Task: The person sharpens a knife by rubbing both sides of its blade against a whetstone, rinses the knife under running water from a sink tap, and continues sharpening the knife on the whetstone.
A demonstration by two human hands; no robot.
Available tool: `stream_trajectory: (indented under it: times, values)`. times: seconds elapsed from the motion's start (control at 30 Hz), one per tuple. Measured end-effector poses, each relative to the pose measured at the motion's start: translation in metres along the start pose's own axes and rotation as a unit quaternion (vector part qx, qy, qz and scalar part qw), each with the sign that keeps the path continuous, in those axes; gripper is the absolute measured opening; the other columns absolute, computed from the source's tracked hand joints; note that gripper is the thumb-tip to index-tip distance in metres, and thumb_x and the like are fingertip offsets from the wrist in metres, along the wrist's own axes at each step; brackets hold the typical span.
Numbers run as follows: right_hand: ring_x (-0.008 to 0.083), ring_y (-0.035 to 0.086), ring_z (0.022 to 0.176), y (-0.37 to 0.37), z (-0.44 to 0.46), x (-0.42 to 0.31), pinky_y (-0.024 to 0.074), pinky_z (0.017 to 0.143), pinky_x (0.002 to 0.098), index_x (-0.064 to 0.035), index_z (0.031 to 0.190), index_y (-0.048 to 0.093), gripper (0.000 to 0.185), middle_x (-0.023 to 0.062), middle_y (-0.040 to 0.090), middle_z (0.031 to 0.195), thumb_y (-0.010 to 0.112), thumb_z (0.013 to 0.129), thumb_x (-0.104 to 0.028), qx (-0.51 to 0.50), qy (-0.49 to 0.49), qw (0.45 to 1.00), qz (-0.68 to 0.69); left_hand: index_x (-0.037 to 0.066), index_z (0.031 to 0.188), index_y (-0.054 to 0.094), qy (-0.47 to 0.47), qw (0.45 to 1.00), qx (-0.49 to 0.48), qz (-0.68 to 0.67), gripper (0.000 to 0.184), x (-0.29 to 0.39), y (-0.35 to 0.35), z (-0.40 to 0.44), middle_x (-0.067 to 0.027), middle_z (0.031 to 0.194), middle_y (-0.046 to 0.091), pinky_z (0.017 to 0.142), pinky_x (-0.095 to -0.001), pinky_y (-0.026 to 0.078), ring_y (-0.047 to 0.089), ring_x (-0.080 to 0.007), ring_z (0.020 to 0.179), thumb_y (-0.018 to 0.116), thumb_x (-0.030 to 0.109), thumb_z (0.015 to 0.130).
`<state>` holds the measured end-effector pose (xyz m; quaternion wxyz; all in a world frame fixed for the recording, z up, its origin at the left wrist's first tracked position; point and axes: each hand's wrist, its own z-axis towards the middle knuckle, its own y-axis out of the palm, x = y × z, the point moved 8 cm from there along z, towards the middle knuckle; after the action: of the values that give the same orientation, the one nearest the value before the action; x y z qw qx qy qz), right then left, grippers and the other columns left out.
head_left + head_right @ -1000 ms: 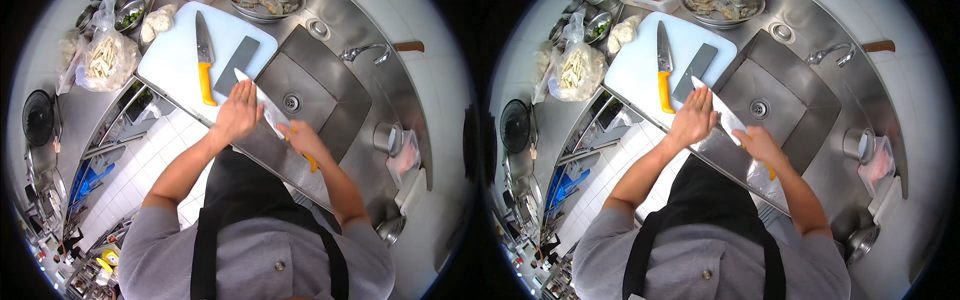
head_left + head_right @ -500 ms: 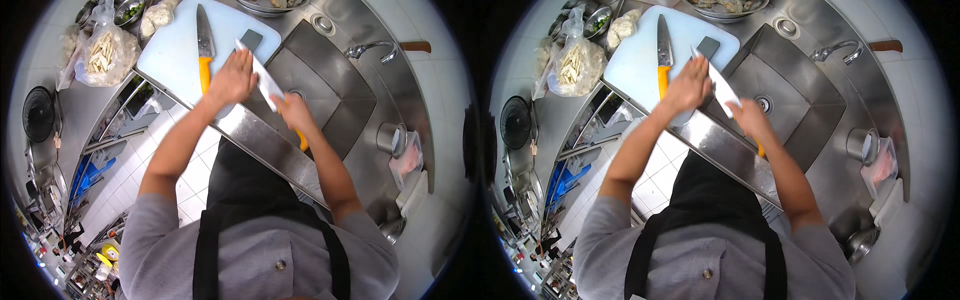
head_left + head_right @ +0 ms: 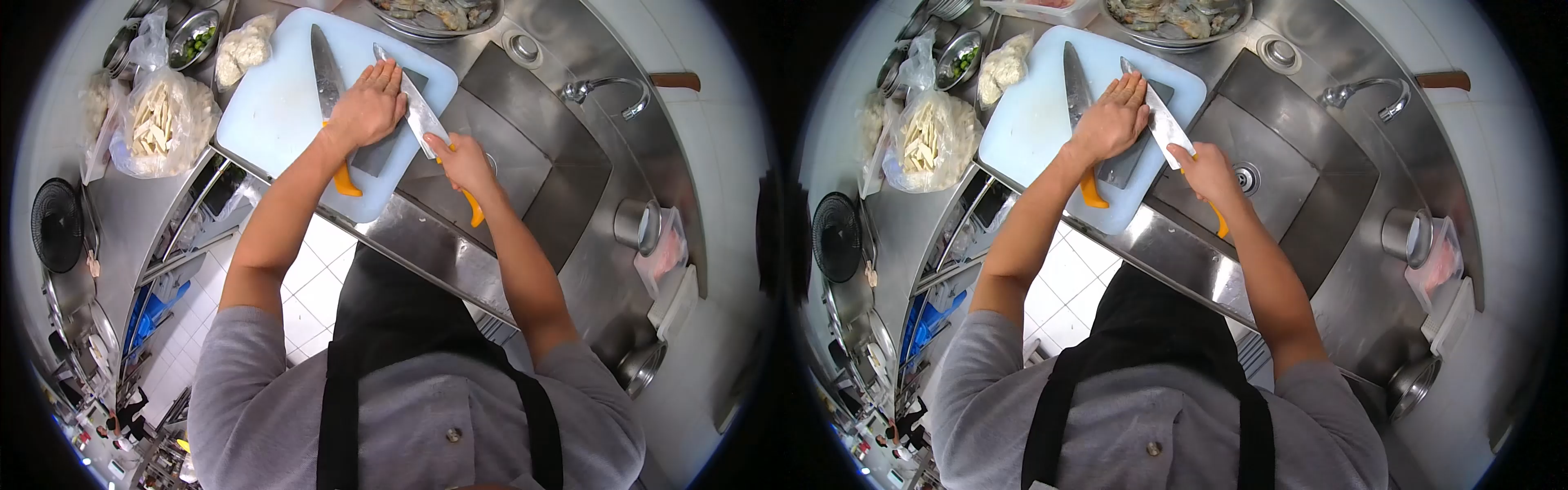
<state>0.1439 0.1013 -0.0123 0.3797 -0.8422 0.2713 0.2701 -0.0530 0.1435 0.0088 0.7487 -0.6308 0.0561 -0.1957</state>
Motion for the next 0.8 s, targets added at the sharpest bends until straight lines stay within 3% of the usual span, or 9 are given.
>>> stream_trajectory:
  times: [0.13,0.2,0.23,0.3,0.53,0.6,0.7,0.77,0.8]
  values:
    - [0.0227,0.061,0.048,0.017,-0.050,0.034,0.0495,0.050,0.0411,0.0021,0.085,0.063,0.057,0.0115,0.060,0.059,0.069,0.103,-0.051,-0.015,0.023,0.999,0.026,-0.015,0.149,0.050,0.011,0.999,0.026,-0.042,0.063,0.051,-0.005,-0.061,-0.0329,0.157,0.050,0.128,-0.0497,0.033,0.050,-0.0438,0.147,0.059,0.029,0.106]
    - [0.0263,0.072,0.078,0.032,-0.083,0.069,0.0536,0.072,0.0449,0.0040,0.090,0.068,0.053,0.0201,0.069,0.077,0.072,0.102,-0.048,0.107,-0.174,0.979,0.004,-0.014,0.150,0.050,0.015,0.998,-0.015,-0.055,0.064,0.084,-0.015,-0.096,-0.0327,0.157,0.050,0.127,-0.0498,0.035,0.050,-0.0439,0.147,0.060,0.030,0.105]
    - [0.0265,0.070,0.070,0.032,-0.092,0.057,0.0537,0.068,0.0447,0.0034,0.094,0.071,0.052,0.0199,0.070,0.077,0.072,0.102,-0.048,0.107,-0.181,0.977,0.030,-0.014,0.150,0.050,0.016,0.998,-0.020,-0.064,0.064,0.090,-0.015,-0.101,-0.0326,0.157,0.050,0.127,-0.0497,0.035,0.049,-0.0440,0.147,0.060,0.030,0.105]
    - [0.0460,0.074,0.095,0.027,-0.054,0.050,0.0552,0.084,0.0525,0.0059,0.102,0.072,0.054,0.0289,0.074,0.094,0.067,0.103,-0.048,0.028,-0.018,0.998,-0.062,-0.014,0.150,0.050,0.020,0.999,0.003,-0.045,0.063,0.056,-0.006,-0.072,-0.0324,0.158,0.049,0.128,-0.0496,0.034,0.048,-0.0434,0.148,0.059,0.031,0.106]
    - [0.0221,0.066,0.048,0.010,0.029,-0.012,0.0497,0.045,0.0396,0.0024,0.093,0.069,0.056,0.0160,0.066,0.065,0.064,0.105,-0.052,0.020,-0.028,0.999,0.015,-0.010,0.153,0.048,0.061,0.998,-0.018,-0.023,0.057,-0.029,0.000,0.007,-0.0284,0.161,0.047,0.130,-0.0471,0.030,0.044,-0.0389,0.153,0.052,0.026,0.109]
    - [0.0298,0.071,0.059,0.022,-0.025,0.009,0.0544,0.056,0.0435,0.0028,0.097,0.071,0.054,0.0203,0.070,0.071,0.065,0.105,-0.051,-0.022,0.041,0.999,0.000,-0.011,0.150,0.051,0.061,0.998,-0.015,-0.027,0.058,0.013,-0.006,-0.039,-0.0289,0.160,0.049,0.130,-0.0479,0.031,0.045,-0.0394,0.152,0.056,0.027,0.107]
    - [0.0389,0.074,0.073,0.030,-0.054,0.028,0.0560,0.068,0.0477,0.0032,0.100,0.072,0.053,0.0252,0.072,0.080,0.065,0.105,-0.049,0.053,-0.105,0.993,0.006,-0.012,0.151,0.050,0.070,0.994,-0.044,-0.073,0.060,0.048,-0.019,-0.080,-0.0288,0.159,0.050,0.131,-0.0479,0.030,0.045,-0.0391,0.152,0.059,0.026,0.105]
    - [0.0458,0.072,0.086,0.022,-0.028,0.022,0.0546,0.079,0.0508,0.0036,0.104,0.073,0.051,0.0276,0.073,0.089,0.065,0.104,-0.047,0.019,-0.013,1.000,-0.006,-0.011,0.151,0.050,0.069,0.996,-0.026,-0.053,0.059,0.020,-0.012,-0.051,-0.0290,0.159,0.050,0.130,-0.0477,0.030,0.045,-0.0388,0.152,0.058,0.026,0.106]
    - [0.0396,0.073,0.072,0.014,0.001,0.003,0.0550,0.069,0.0483,0.0035,0.099,0.073,0.053,0.0244,0.072,0.080,0.066,0.104,-0.049,0.041,-0.048,0.998,-0.031,-0.011,0.152,0.050,0.066,0.997,-0.005,-0.030,0.059,-0.004,-0.008,-0.029,-0.0292,0.159,0.050,0.130,-0.0476,0.030,0.044,-0.0386,0.153,0.057,0.026,0.106]
